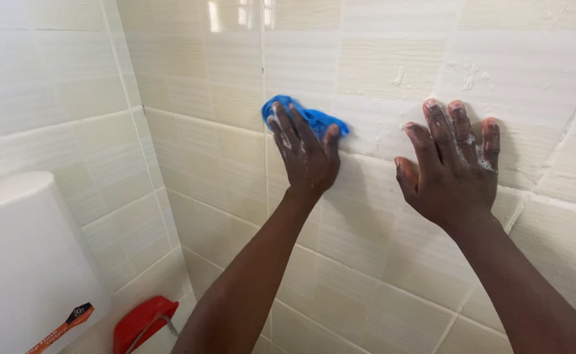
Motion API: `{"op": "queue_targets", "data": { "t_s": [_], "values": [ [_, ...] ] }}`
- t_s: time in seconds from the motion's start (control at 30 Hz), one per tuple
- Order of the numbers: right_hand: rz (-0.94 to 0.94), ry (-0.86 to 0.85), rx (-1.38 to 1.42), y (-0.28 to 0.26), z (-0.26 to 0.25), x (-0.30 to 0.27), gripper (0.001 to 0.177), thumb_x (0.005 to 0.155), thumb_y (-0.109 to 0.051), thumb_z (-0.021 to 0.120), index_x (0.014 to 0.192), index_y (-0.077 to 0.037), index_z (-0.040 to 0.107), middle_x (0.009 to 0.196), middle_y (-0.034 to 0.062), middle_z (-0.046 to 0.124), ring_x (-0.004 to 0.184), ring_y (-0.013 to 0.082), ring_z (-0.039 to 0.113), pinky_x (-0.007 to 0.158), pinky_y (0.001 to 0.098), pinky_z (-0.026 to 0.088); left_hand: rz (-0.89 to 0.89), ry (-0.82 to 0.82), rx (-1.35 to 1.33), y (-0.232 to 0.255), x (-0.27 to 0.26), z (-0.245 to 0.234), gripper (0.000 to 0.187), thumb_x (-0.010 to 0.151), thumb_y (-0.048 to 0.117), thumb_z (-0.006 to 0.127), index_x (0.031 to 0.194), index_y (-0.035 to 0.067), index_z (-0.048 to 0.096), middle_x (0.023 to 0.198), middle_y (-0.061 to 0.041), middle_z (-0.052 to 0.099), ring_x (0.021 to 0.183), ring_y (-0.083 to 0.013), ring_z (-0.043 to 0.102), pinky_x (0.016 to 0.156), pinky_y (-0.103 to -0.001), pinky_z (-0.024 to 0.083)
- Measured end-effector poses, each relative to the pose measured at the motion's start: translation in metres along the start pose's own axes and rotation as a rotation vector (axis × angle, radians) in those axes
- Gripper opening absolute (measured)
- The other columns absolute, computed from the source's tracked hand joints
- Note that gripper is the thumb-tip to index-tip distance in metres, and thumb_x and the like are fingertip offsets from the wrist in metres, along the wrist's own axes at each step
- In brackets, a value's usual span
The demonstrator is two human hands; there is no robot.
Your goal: The person soaps a blue cloth at a sink and wipes the tiled bathroom wall, repeatedly scrubbing the tiles and grout lines.
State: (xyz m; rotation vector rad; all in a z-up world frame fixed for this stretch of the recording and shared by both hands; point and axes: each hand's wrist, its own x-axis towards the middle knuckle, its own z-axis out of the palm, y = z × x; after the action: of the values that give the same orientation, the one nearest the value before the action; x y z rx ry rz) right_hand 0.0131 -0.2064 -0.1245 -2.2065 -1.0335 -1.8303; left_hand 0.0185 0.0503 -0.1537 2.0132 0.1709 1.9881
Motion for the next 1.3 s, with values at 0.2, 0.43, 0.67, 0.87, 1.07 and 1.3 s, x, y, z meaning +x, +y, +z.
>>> {"op": "queue_targets", "data": {
  "t_s": [0.2, 0.43, 0.67, 0.87, 1.07, 1.3],
  "values": [
    [-0.031, 0.019, -0.027, 0.002, 0.002, -0.003, 0.045, 0.11, -0.042, 0.058, 0.148, -0.018, 0.057, 0.168, 0.0127, 0.046, 0.162, 0.0328, 0.035, 0.129, 0.0644, 0.019, -0.018, -0.193, 0.071, -0.006, -0.013, -0.016, 0.085, 0.106, 0.059, 0.038, 0.165, 0.001, 0.016, 0.173, -0.028, 0.011, 0.159, -0.0561, 0.012, 0.121, -0.075, 0.015],
    [-0.058, 0.009, 0.018, 0.004, -0.003, -0.02, 0.045, 0.111, -0.039, 0.059, 0.149, -0.015, 0.059, 0.165, 0.0175, 0.048, 0.159, 0.0352, 0.039, 0.129, 0.0618, 0.022, -0.1, -0.098, -0.018, 0.022, -0.076, -0.004, 0.085, 0.111, 0.059, 0.035, 0.164, -0.003, 0.011, 0.171, -0.033, 0.006, 0.155, -0.0615, 0.005, 0.116, -0.08, 0.014],
    [-0.07, 0.003, 0.088, 0.005, -0.017, -0.032, 0.04, 0.103, -0.031, 0.063, 0.138, -0.011, 0.064, 0.16, 0.0197, 0.052, 0.154, 0.0374, 0.045, 0.127, 0.0586, 0.027, 0.297, -0.371, 0.043, 0.056, -0.069, -0.015, 0.072, 0.109, 0.054, 0.036, 0.166, 0.012, 0.024, 0.175, -0.018, 0.017, 0.163, -0.0482, 0.015, 0.124, -0.078, 0.014],
    [-0.013, 0.059, 0.336, -0.009, -0.026, -0.062, 0.025, 0.094, -0.018, 0.072, 0.114, -0.004, 0.07, 0.144, 0.0198, 0.058, 0.143, 0.0388, 0.051, 0.12, 0.0548, 0.039, -0.041, -0.22, -0.087, 0.058, -0.06, -0.02, 0.069, 0.108, 0.035, 0.046, 0.163, -0.002, 0.024, 0.172, -0.027, 0.016, 0.156, -0.0553, 0.011, 0.116, -0.077, 0.016],
    [-0.054, 0.095, 0.629, -0.048, -0.023, -0.071, 0.014, 0.092, -0.007, 0.071, 0.104, 0.0, 0.07, 0.117, 0.0173, 0.068, 0.116, 0.0348, 0.066, 0.101, 0.0462, 0.055, 0.158, -0.22, -0.177, 0.071, -0.067, -0.041, 0.052, 0.109, 0.013, 0.052, 0.153, -0.009, 0.037, 0.165, -0.033, 0.028, 0.153, -0.0509, 0.033, 0.127, -0.058, 0.031],
    [-0.149, 0.017, 0.73, -0.092, -0.001, -0.062, 0.015, 0.093, -0.011, 0.071, 0.103, 0.0, 0.07, 0.109, 0.0178, 0.071, 0.109, 0.036, 0.07, 0.096, 0.048, 0.056, 0.03, -0.302, -0.264, 0.05, -0.047, -0.065, 0.024, 0.097, 0.006, 0.066, 0.119, 0.004, 0.074, 0.132, -0.017, 0.068, 0.123, -0.0311, 0.067, 0.103, -0.039, 0.056]
  ]
}}
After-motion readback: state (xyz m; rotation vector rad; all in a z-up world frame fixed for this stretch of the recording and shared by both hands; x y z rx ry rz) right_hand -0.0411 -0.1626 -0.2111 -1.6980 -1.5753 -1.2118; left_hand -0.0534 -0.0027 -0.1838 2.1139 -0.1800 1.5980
